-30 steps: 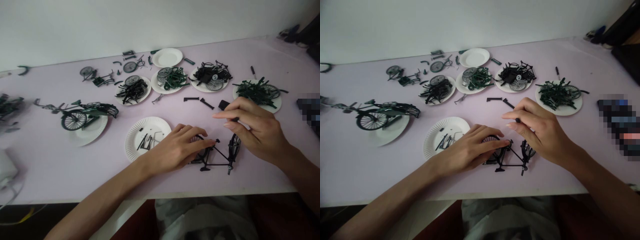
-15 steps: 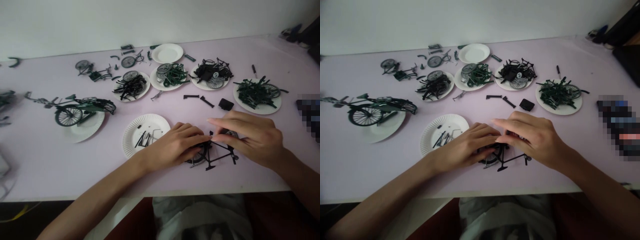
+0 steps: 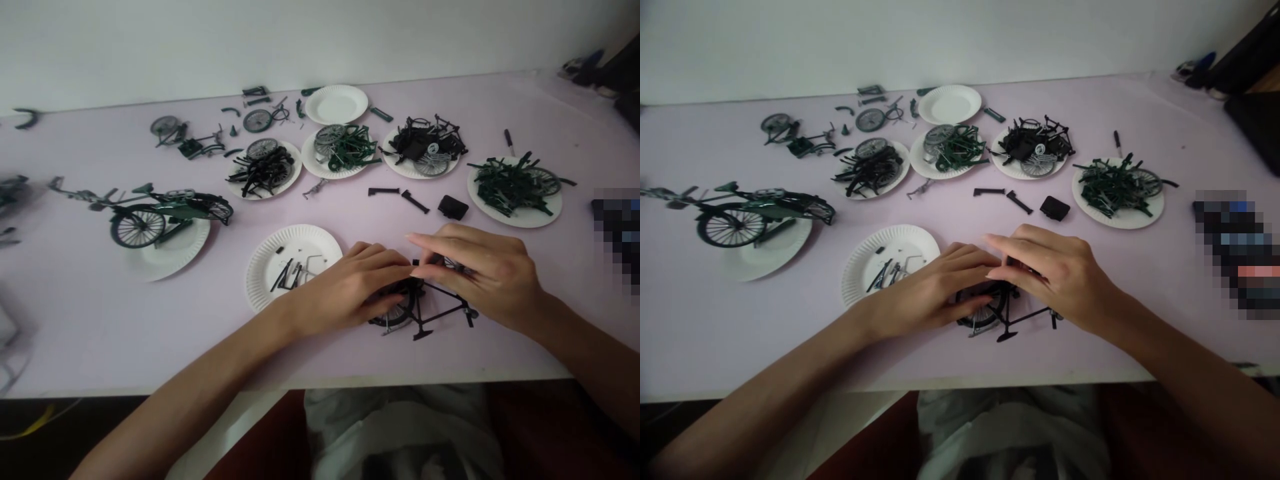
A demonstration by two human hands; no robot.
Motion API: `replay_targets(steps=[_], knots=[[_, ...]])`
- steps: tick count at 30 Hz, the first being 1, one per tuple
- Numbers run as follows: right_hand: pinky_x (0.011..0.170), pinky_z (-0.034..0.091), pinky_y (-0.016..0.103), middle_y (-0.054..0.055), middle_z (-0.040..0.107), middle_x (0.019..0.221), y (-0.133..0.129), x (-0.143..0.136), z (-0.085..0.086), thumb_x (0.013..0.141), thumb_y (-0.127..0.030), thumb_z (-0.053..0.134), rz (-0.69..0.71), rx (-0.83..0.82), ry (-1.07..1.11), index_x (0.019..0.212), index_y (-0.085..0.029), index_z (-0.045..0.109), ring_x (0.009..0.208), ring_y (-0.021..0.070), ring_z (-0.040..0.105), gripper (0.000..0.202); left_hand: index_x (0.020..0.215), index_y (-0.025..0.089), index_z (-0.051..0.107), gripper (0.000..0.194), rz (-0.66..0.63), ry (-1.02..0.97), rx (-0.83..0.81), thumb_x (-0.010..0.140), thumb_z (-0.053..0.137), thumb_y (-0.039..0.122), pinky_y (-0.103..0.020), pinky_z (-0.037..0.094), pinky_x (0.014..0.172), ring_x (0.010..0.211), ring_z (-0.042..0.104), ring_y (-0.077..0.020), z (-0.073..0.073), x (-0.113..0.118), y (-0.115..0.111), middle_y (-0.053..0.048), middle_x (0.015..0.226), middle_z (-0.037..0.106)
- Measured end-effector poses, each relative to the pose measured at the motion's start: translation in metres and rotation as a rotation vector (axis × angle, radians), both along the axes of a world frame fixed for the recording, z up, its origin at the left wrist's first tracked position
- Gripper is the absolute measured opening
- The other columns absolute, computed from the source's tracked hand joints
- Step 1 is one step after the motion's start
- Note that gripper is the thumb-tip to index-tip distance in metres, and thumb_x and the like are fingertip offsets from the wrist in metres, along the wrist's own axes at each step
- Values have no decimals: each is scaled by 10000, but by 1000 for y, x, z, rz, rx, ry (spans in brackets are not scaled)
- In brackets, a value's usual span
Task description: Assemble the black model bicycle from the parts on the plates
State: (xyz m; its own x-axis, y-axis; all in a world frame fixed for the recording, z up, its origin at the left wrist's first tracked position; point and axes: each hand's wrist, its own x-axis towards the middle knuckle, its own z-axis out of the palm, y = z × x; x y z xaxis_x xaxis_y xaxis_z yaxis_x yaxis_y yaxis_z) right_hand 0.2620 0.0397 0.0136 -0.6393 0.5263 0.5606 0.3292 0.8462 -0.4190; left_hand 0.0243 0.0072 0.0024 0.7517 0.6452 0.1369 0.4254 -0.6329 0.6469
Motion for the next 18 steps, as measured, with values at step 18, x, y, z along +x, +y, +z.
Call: replay_targets(steps=[18], knots=[[710,622,301,5,785,893,0,-5,-2,970,-266,704,-78,38,-12,1365,-273,648,755,167,736,398,1261,177,603,271,44,-18,-105,1035,613,325,-402,360,1074,1131,600,-232,-2,3,1,-87,1202,697]])
